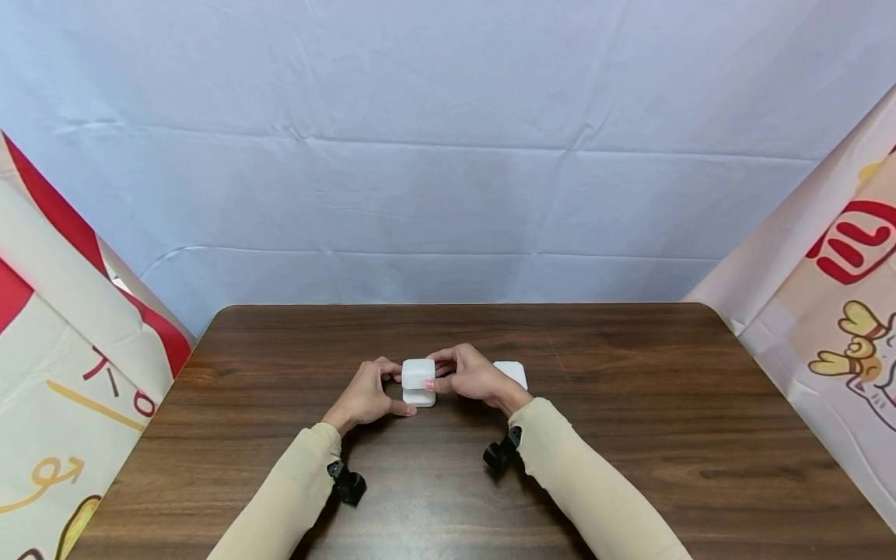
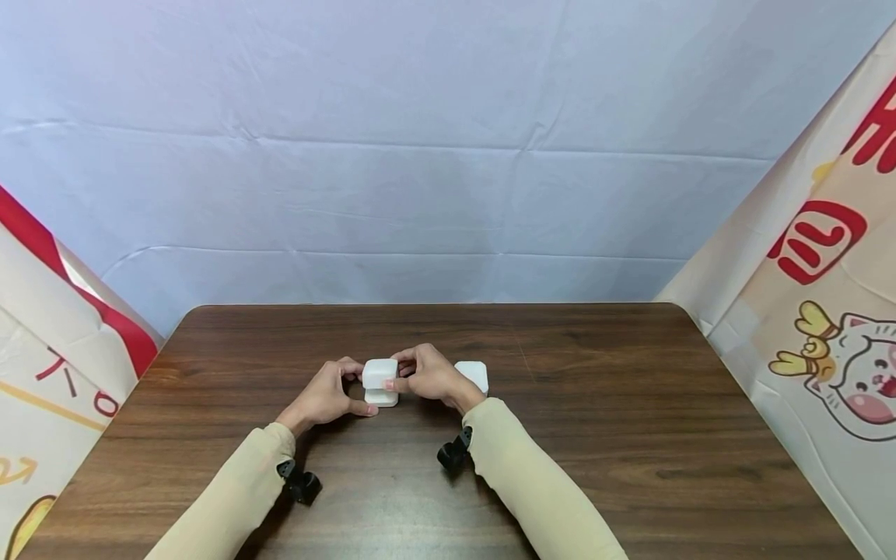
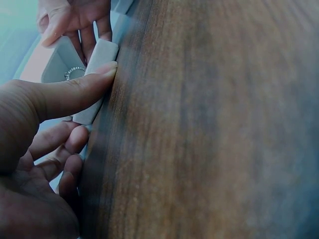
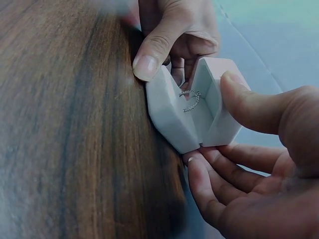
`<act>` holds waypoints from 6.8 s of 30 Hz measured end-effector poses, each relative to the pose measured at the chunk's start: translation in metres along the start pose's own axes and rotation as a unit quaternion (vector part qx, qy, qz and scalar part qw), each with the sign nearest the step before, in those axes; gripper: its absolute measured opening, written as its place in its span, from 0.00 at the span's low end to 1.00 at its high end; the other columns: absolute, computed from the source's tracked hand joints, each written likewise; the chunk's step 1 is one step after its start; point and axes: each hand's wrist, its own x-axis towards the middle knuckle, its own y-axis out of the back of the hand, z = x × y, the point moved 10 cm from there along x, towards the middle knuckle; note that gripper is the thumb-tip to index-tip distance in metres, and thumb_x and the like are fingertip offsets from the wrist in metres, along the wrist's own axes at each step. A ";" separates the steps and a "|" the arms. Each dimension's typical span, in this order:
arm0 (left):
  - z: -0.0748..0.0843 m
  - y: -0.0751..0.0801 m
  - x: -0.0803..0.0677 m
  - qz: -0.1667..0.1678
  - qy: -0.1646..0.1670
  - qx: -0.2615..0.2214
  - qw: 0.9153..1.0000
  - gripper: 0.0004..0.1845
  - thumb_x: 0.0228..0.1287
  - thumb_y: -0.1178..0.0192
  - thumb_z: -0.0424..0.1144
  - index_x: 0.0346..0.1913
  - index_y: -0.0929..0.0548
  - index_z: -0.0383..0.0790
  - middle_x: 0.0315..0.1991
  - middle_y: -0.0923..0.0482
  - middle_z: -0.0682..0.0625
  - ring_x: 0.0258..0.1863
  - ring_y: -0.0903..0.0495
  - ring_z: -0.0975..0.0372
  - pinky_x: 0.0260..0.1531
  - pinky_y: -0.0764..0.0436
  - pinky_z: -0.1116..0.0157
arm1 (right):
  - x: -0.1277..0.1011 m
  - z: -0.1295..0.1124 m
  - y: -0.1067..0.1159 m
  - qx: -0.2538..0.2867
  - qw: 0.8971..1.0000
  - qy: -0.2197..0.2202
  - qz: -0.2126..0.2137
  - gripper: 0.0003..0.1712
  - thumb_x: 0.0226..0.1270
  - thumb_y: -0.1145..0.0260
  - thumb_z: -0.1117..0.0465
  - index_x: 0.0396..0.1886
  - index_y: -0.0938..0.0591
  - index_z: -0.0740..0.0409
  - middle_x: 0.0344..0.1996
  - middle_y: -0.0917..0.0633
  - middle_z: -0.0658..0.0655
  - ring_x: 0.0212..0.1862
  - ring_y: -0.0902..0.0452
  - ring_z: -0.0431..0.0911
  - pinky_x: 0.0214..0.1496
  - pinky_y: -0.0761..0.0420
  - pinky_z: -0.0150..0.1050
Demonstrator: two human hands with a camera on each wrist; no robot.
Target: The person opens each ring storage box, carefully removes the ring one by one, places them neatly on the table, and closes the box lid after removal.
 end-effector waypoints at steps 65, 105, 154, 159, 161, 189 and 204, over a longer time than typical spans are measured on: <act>-0.007 0.001 0.002 0.013 0.016 -0.007 1.000 0.25 0.38 0.15 0.31 0.44 0.13 0.35 0.38 0.23 0.49 0.43 0.27 0.54 0.50 0.27 0.54 | 0.007 0.010 0.007 0.037 0.997 -0.057 0.024 0.28 0.76 0.36 0.59 0.65 0.26 0.76 0.54 0.18 0.65 0.50 0.19 0.49 0.57 0.20 0.49; -0.008 0.001 -0.001 0.013 0.028 -0.012 0.999 0.25 0.39 0.15 0.31 0.43 0.14 0.35 0.38 0.24 0.49 0.45 0.29 0.53 0.49 0.29 0.55 | -0.020 -0.009 0.016 -0.068 0.984 -0.041 0.156 0.29 0.73 0.33 0.52 0.64 0.22 0.67 0.52 0.15 0.59 0.54 0.18 0.50 0.51 0.18 0.44; -0.003 0.000 0.000 0.015 0.004 -0.010 1.000 0.26 0.38 0.15 0.31 0.44 0.14 0.31 0.37 0.22 0.48 0.44 0.26 0.53 0.52 0.27 0.53 | -0.021 -0.019 -0.009 -0.206 0.956 0.055 0.203 0.04 0.59 0.23 0.65 0.34 0.08 0.57 0.25 0.12 0.47 0.27 0.18 0.35 0.32 0.20 0.33; -0.004 0.000 0.001 0.014 0.010 -0.013 1.000 0.27 0.38 0.15 0.31 0.45 0.14 0.31 0.38 0.22 0.49 0.45 0.26 0.54 0.52 0.27 0.53 | -0.020 -0.017 -0.008 -0.205 0.956 0.041 0.204 0.04 0.59 0.23 0.65 0.35 0.08 0.56 0.25 0.12 0.47 0.27 0.18 0.35 0.32 0.19 0.34; -0.004 0.000 0.000 0.015 0.010 -0.013 1.000 0.27 0.38 0.15 0.31 0.45 0.14 0.31 0.38 0.22 0.49 0.44 0.26 0.54 0.52 0.26 0.53 | -0.020 -0.016 -0.008 -0.204 0.957 0.037 0.203 0.04 0.59 0.23 0.65 0.35 0.08 0.56 0.25 0.12 0.48 0.27 0.18 0.36 0.32 0.19 0.35; -0.006 0.000 0.001 0.022 0.020 -0.012 0.999 0.28 0.37 0.14 0.31 0.46 0.14 0.31 0.37 0.22 0.49 0.45 0.26 0.53 0.53 0.26 0.51 | -0.018 -0.013 -0.008 -0.207 0.956 0.025 0.206 0.03 0.62 0.27 0.66 0.32 0.08 0.56 0.24 0.13 0.46 0.27 0.19 0.36 0.32 0.20 0.35; -0.007 0.000 0.000 0.016 0.021 -0.014 1.000 0.28 0.38 0.15 0.31 0.47 0.14 0.31 0.38 0.23 0.49 0.44 0.26 0.54 0.52 0.26 0.51 | -0.019 -0.014 -0.007 -0.202 0.956 0.039 0.210 0.04 0.61 0.26 0.67 0.29 0.09 0.55 0.23 0.13 0.46 0.27 0.19 0.36 0.32 0.20 0.34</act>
